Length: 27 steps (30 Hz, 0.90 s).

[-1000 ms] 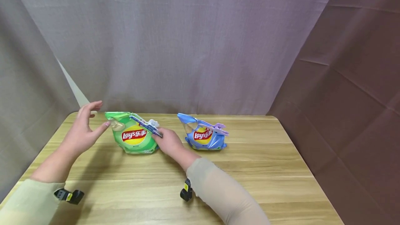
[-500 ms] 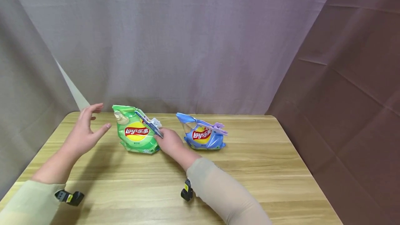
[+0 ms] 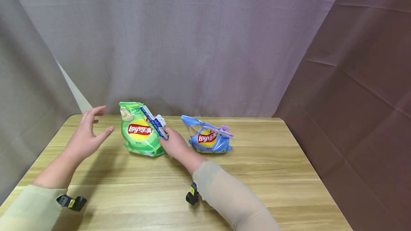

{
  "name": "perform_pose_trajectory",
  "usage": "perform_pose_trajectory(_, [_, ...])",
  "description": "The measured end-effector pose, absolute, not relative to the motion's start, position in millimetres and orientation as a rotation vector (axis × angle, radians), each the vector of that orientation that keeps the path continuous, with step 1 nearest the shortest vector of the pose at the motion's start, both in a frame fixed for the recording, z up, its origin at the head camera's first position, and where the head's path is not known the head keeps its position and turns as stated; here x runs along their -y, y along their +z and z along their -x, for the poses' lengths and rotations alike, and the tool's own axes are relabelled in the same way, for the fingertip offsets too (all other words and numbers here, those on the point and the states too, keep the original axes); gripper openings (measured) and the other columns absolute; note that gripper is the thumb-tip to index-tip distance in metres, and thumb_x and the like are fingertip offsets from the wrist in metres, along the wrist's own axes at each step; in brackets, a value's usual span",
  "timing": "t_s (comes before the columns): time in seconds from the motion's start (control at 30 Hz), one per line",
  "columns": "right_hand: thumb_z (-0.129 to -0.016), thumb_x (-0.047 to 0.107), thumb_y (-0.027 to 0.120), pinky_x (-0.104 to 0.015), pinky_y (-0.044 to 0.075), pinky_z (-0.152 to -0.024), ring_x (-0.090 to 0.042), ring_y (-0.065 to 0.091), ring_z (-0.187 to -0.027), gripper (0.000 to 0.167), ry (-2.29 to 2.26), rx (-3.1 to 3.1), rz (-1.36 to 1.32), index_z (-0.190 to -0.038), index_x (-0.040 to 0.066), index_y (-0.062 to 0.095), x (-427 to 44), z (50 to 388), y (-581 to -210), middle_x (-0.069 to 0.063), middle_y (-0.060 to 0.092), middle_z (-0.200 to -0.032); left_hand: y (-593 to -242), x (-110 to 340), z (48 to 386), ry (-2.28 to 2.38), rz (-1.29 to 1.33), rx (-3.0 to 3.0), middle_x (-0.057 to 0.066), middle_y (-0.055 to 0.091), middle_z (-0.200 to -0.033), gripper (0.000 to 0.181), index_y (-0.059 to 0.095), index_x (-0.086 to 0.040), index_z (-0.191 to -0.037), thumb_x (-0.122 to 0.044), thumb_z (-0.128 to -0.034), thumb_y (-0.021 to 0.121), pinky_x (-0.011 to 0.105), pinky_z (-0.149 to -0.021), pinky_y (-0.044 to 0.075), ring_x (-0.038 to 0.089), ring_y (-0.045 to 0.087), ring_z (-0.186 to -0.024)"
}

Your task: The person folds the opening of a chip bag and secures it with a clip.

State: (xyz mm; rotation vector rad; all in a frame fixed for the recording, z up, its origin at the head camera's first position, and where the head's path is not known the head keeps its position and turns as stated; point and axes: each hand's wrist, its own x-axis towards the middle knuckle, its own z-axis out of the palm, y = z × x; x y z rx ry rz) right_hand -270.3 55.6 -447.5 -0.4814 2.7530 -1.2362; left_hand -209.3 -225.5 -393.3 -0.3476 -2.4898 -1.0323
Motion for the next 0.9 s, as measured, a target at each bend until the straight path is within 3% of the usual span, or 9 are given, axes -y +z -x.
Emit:
perform_pose_trajectory(0.23, [-0.096,0.024,0.063,-0.038,0.050,-0.093,-0.022,0.061,-0.107,0.036,-1.272,-2.744,0.509,-0.130,0.011,0.056,-56.5,271.6,-447.7,-0.008,0.064,-0.123,-394.3,225.0,208.8,-1.030,0.355,2.482,0.020,0.041,-0.143,0.069,0.035,-0.005,-0.148,-0.019,-0.0911,0.071,0.061,-0.102,0.036,0.039,0.040,-0.128])
perform_pose_trajectory(0.43, [-0.095,0.022,0.065,-0.040,0.049,-0.096,-0.025,0.059,-0.112,0.048,-1.336,-2.706,0.488,-0.138,0.009,0.049,-57.7,275.0,-449.0,-0.011,0.061,-0.127,-393.8,224.8,209.2,-1.032,0.356,2.475,0.019,0.042,-0.142,0.069,0.035,-0.006,-0.148,-0.019,-0.0909,0.071,0.061,-0.102,0.037,0.038,0.040,-0.128])
perform_pose_trajectory(0.67, [-0.092,0.014,0.067,-0.036,0.050,-0.093,-0.025,0.060,-0.106,0.053,-1.524,-2.607,0.423,-0.140,0.003,0.047,-58.2,279.2,-453.1,-0.014,0.060,-0.122,-395.3,222.6,210.4,-1.031,0.366,2.480,0.020,0.041,-0.143,0.069,0.034,-0.005,-0.149,-0.019,-0.0916,0.070,0.062,-0.103,0.035,0.039,0.039,-0.129])
perform_pose_trajectory(0.9, [-0.091,0.017,0.070,-0.033,0.054,-0.087,-0.025,0.063,-0.100,0.053,-1.611,-2.574,0.352,-0.137,0.003,0.048,-61.8,279.7,-457.6,-0.014,0.059,-0.120,-396.7,221.1,210.8,-1.034,0.364,2.478,0.019,0.043,-0.142,0.069,0.035,-0.006,-0.148,-0.019,-0.0911,0.071,0.061,-0.104,0.035,0.038,0.040,-0.128])
